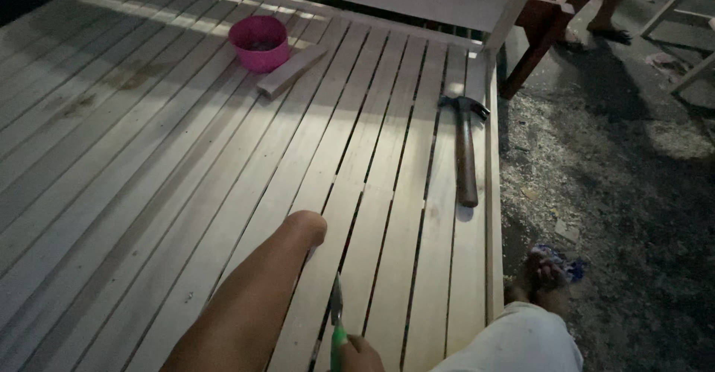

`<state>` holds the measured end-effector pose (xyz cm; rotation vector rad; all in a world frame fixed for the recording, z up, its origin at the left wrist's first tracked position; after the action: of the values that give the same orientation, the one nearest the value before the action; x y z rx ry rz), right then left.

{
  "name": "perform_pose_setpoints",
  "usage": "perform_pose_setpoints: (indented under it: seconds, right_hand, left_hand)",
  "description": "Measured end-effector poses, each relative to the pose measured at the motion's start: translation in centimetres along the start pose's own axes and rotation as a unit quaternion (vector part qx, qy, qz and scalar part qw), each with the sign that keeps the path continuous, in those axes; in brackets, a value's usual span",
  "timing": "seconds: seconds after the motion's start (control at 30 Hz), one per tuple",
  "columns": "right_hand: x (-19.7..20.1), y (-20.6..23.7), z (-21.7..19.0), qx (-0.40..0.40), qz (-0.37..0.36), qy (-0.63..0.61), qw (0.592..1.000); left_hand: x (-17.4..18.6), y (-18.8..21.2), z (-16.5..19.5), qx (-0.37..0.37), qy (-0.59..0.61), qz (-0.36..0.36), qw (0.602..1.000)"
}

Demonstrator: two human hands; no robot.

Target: The person uses a chisel and hammer to adjust and secure wooden slats on a partially assembled wooden frame. They repeatedly tap the chisel with the hammer to align the slats and then use the chisel to pry and adjust the slats into place.

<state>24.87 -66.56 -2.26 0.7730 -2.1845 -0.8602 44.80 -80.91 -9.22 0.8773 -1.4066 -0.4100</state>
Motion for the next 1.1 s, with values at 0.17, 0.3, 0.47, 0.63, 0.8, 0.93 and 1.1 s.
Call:
perform_pose_setpoints:
  seconds: [0.17, 0.3, 0.47, 0.63, 0.8, 0.93, 1.1]
  right_hand:
    - [0.1, 1.6, -1.0, -0.15, -0.016, -0.158, 0.976]
    - [-0.3, 2.5, -1.7, -0.168, -0.046, -0.284, 0.943]
    - [-0.5, 1.4, -1.3, -0.179, -0.044, -0.241, 0.953]
    - [0.3, 1.1, -1.2, -0.226, -0.03, -0.363, 0.903]
    - [-0.2, 1.3, -0.5, -0.213, -0.018, -0.372, 0.903]
    - [-0.7, 0.3, 0.5, -0.158, -0.048, -0.311, 0.936]
    - [0.2, -0.5, 2.6, -0.149, -0.036, -0.289, 0.945]
  left_hand:
    - [-0.1, 0.2, 0.0, 0.0, -0.004, 0.002, 1.0]
    - [-0.1, 0.6, 0.0, 0.001, -0.003, 0.002, 1.0]
    - [0.6, 1.0, -0.1, 0.003, -0.007, 0.005, 1.0]
    - [0.9, 1.3, -0.1, -0.002, -0.002, 0.007, 1.0]
    - [0.4, 0.8, -0.3, 0.0, -0.005, 0.003, 1.0]
    - [0.2, -0.1, -0.5, 0.003, -0.009, 0.002, 1.0]
    - [0.0, -0.8, -0.6, 0.004, -0.012, -0.001, 1.0]
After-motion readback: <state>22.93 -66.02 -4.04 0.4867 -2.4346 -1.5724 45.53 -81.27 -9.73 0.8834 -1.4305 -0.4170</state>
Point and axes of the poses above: each hand's wrist, its own y-axis away from the middle knuckle, its own x-axis out of the back of the hand, z = x × y, the point moved 7 cm from there along -y, towards the middle knuckle, and after that the axes turned 1 degree about z, right-handed, at the moved point
